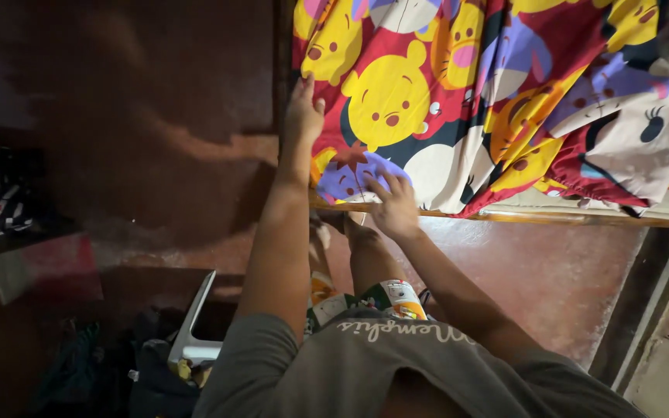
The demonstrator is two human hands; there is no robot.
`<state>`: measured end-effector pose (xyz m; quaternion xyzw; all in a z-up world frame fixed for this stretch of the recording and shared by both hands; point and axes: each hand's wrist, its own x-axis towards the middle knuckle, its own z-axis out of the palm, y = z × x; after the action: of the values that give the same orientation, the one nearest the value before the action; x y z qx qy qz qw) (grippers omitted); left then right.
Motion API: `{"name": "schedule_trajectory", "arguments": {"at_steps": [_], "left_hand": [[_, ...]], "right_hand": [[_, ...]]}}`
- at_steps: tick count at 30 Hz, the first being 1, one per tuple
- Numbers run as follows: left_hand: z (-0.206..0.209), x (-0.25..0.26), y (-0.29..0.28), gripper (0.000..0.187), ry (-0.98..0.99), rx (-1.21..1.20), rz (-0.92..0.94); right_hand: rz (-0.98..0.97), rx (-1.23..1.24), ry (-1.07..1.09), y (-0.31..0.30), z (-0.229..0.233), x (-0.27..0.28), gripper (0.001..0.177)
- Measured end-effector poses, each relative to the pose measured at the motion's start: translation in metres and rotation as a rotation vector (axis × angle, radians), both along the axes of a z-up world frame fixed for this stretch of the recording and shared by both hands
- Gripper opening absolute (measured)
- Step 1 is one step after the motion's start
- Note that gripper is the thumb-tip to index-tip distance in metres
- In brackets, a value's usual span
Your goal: The person spreads a bedsheet over a mattress, tucks in the edges, and then places several pillows with different covers onto the bed.
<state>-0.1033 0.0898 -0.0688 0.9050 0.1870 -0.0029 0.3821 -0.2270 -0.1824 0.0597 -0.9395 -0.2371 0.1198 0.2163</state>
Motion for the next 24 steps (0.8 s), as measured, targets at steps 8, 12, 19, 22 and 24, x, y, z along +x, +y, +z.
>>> {"name": "schedule_trajectory", "arguments": {"at_steps": [8,12,19,22,24], "left_hand": [[-0.025,-0.004,0.021,0.072,-0.02,-0.077,-0.127],[-0.055,0.007,0.036,0.038,0.147,0.056,-0.196],[-0.038,0.01,0.145,0.036,0.394,-0.118,-0.6],[-0.004,0.058,0.173,0.032,0.362,-0.062,-0.529],[0.02,0.085,0.169,0.034,0.322,-0.146,-0.511]], "right_hand": [[-0.059,-0.724,0.4,0.036,-0.002,0.021,0.112],[-0.369,-0.748,0.487,0.079,-0.028,0.039,0.101],[-0.746,-0.547,0.699,0.206,-0.016,0.125,0.117],[-0.733,-0.579,0.671,0.206,-0.018,0.129,0.118],[-0.755,-0.571,0.738,0.201,-0.022,0.127,0.118]]}}
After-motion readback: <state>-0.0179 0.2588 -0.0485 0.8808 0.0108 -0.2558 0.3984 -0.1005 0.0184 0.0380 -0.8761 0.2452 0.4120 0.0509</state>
